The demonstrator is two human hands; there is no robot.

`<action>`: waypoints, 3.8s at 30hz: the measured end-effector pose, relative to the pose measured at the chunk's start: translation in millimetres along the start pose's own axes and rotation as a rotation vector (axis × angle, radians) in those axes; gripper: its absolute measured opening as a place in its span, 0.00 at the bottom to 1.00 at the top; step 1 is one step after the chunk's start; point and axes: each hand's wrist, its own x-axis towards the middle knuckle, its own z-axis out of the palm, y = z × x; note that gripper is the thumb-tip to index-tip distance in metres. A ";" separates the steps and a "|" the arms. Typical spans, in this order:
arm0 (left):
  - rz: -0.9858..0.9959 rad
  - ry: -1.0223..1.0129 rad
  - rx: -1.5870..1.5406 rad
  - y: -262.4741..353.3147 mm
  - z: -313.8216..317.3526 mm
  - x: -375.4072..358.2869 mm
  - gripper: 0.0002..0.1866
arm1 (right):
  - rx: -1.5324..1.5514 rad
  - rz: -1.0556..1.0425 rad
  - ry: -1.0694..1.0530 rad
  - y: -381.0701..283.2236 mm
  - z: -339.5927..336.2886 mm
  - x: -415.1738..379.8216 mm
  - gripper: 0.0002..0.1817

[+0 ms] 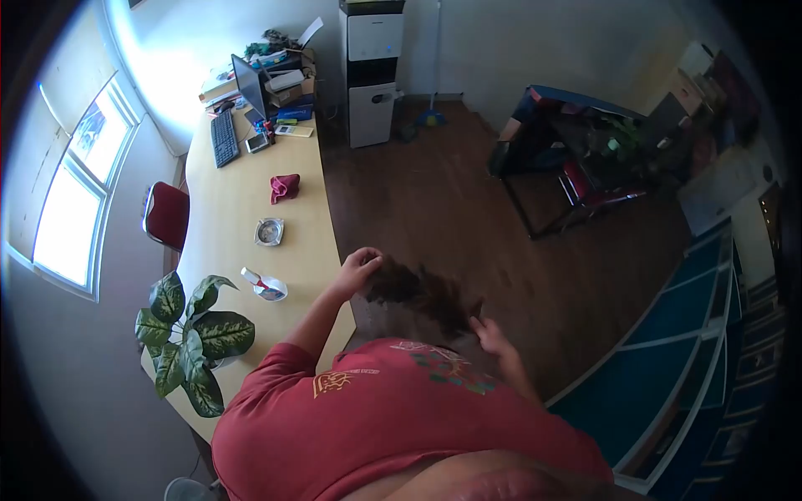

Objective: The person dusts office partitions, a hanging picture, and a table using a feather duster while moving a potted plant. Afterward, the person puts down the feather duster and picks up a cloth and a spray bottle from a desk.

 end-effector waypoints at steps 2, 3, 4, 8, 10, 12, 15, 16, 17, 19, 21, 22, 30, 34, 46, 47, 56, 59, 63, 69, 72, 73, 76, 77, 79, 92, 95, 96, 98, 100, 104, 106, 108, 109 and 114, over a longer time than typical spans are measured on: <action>0.063 -0.019 -0.011 9.0 -2.6 32.8 0.11 | 0.079 -0.043 -0.040 5.5 -11.0 36.6 0.27; 0.062 0.000 -0.010 12.1 -6.2 49.2 0.11 | 0.160 -0.090 -0.062 10.9 -18.2 60.4 0.26; 0.057 -0.006 0.056 15.7 -9.4 65.3 0.11 | 0.154 -0.097 -0.083 18.8 -27.5 88.5 0.26; 0.134 0.134 0.276 10.5 -15.4 122.5 0.12 | 0.068 -0.059 -0.231 1.3 -75.0 184.9 0.26; 0.012 0.227 0.149 28.8 -10.5 133.9 0.12 | 0.013 -0.083 -0.305 -25.9 -100.7 236.8 0.26; -0.101 0.327 0.013 33.9 -7.1 144.5 0.12 | -0.060 -0.145 -0.409 -41.3 -120.4 290.5 0.24; -0.040 0.450 -0.012 33.5 -15.1 162.9 0.13 | -0.040 -0.166 -0.636 -90.3 -135.7 353.8 0.22; 0.012 0.520 0.022 33.1 -18.2 165.4 0.13 | -0.051 -0.179 -0.654 -115.1 -137.0 370.9 0.22; 0.066 0.586 0.059 33.3 -22.9 168.5 0.13 | -0.185 -0.120 -0.736 -142.6 -136.0 385.3 0.23; 0.073 0.689 0.019 27.2 -33.0 174.0 0.14 | -0.334 -0.075 -0.818 -168.1 -127.2 424.6 0.23; 0.073 0.784 -0.021 18.2 -46.8 177.4 0.15 | 0.008 -0.258 -1.021 -168.6 -106.0 476.4 0.22; 0.046 0.830 -0.164 13.6 -55.6 178.8 0.15 | 0.002 -0.266 -1.031 -181.6 -97.7 494.9 0.22; 0.011 1.017 -0.553 3.7 -158.7 234.2 0.13 | 0.224 -0.178 -0.852 -326.3 -33.9 622.7 0.20; 0.021 1.070 -0.530 21.9 -213.3 258.7 0.12 | 0.471 -0.165 -0.791 -384.4 -4.6 677.5 0.20; 0.005 1.538 -0.551 8.0 -260.0 240.1 0.11 | 0.637 -0.220 -0.688 -520.8 110.6 885.2 0.13; 0.005 1.558 -0.560 5.1 -257.6 243.9 0.11 | 0.625 -0.243 -0.678 -542.0 124.6 905.4 0.13; 0.105 1.970 -0.769 12.3 -251.0 331.6 0.10 | 0.550 -0.362 -0.667 -806.4 265.4 1167.3 0.21; 0.042 2.021 -0.771 24.4 -247.4 359.0 0.11 | 0.136 -0.219 -0.344 -860.1 311.7 1265.1 0.40; -0.056 2.132 -0.797 28.5 -232.7 381.6 0.13 | 0.031 -0.781 -0.384 -824.8 371.2 1364.4 0.26; -0.162 2.286 -0.882 11.0 -172.3 406.9 0.11 | -0.047 -0.976 -0.025 -785.3 317.0 1120.1 0.35; -0.216 2.402 -0.911 1.4 -145.4 406.2 0.11 | 0.389 -1.174 -0.322 -781.2 329.2 1054.5 0.26; -0.204 2.413 -0.924 -5.4 -136.7 401.6 0.10 | 0.522 -1.198 -0.459 -783.4 332.9 1033.2 0.23; -0.162 2.445 -0.969 -23.8 -121.6 379.1 0.10 | 0.509 -1.429 -0.790 -766.6 344.3 957.7 0.03; -0.132 2.476 -0.969 -27.5 -119.0 368.4 0.09 | 0.548 -1.429 -0.955 -756.2 349.1 932.1 0.07; -0.100 2.500 -0.975 -36.2 -111.7 341.6 0.09 | 0.459 -1.354 -1.134 -717.2 365.2 906.3 0.13; -0.213 2.250 -0.699 -113.1 -125.3 172.4 0.13 | -0.995 -1.490 -1.388 -360.3 453.8 712.3 0.31; -0.288 2.046 -0.502 -111.5 -130.7 172.6 0.19 | -1.251 -1.442 -1.355 -332.8 468.3 720.6 0.27; -0.305 1.947 -0.432 -109.9 -134.3 173.4 0.24 | -1.229 -1.458 -1.375 -328.4 470.8 720.5 0.20; -0.359 1.819 -0.386 -84.5 -141.3 180.2 0.32 | -1.268 -1.235 -1.524 -348.2 457.0 681.0 0.18; -0.322 1.837 0.014 -56.3 -143.4 188.3 0.39 | -1.238 -0.910 -1.820 -356.9 445.5 649.1 0.16; -0.011 1.716 -0.113 -35.5 -134.0 190.6 0.33 | -0.944 -0.325 -2.268 -385.1 401.7 550.7 0.14; -0.074 1.746 -0.245 -36.1 -111.5 181.5 0.27 | -0.927 -0.409 -2.308 -377.7 420.5 533.2 0.16; -0.151 1.876 -0.379 -31.3 -75.6 176.1 0.19 | -0.908 -0.695 -2.247 -363.7 456.2 513.7 0.20; -0.173 2.005 -0.357 -25.2 -56.2 172.6 0.16 | -0.855 -0.767 -2.191 -353.8 471.7 500.0 0.25; -0.632 2.189 -0.175 2.9 57.2 159.8 0.12 | -0.590 -1.157 -2.119 -276.9 530.1 415.2 0.43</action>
